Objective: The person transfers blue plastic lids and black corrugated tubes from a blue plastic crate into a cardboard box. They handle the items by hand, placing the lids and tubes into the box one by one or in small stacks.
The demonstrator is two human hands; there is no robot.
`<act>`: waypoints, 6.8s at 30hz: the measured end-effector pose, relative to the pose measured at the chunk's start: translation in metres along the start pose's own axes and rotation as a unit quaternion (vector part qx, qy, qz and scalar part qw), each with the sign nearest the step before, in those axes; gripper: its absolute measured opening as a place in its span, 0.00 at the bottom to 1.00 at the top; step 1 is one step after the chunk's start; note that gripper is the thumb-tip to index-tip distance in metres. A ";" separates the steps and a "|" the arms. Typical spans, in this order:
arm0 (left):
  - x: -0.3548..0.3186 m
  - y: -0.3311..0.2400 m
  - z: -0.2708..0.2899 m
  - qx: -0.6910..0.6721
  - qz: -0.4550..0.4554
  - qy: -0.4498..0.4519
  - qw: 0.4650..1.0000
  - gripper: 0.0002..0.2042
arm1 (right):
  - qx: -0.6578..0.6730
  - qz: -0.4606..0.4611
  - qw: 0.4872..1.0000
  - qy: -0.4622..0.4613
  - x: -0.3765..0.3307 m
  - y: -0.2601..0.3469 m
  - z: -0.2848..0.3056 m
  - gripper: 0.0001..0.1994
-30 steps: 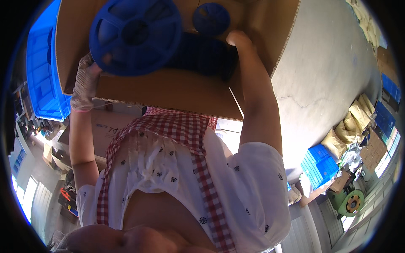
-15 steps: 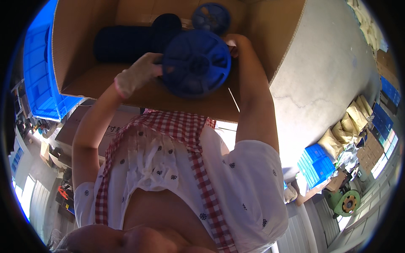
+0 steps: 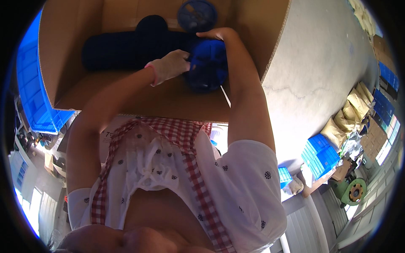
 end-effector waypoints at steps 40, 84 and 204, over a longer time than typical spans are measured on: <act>0.033 0.078 0.057 0.239 0.190 -0.158 0.939 0.23 | -0.005 0.306 0.947 -0.099 0.067 0.062 -0.034 0.26; -0.087 0.059 0.074 0.280 0.201 -0.009 0.939 0.19 | 0.402 0.304 0.839 -0.205 -0.101 0.103 -0.077 0.23; -0.174 0.371 0.187 0.124 0.198 -0.396 0.888 0.16 | 0.200 0.228 0.843 -0.445 -0.255 -0.047 0.017 0.14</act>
Point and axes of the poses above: each hand's wrist, its own x-axis towards the middle knuckle, its own z-axis out of the back of the hand, y = z × x, the point moved 1 cm from there along x, towards the middle knuckle, and after that the axes turned 1 degree about -y, right-handed, at the moved point
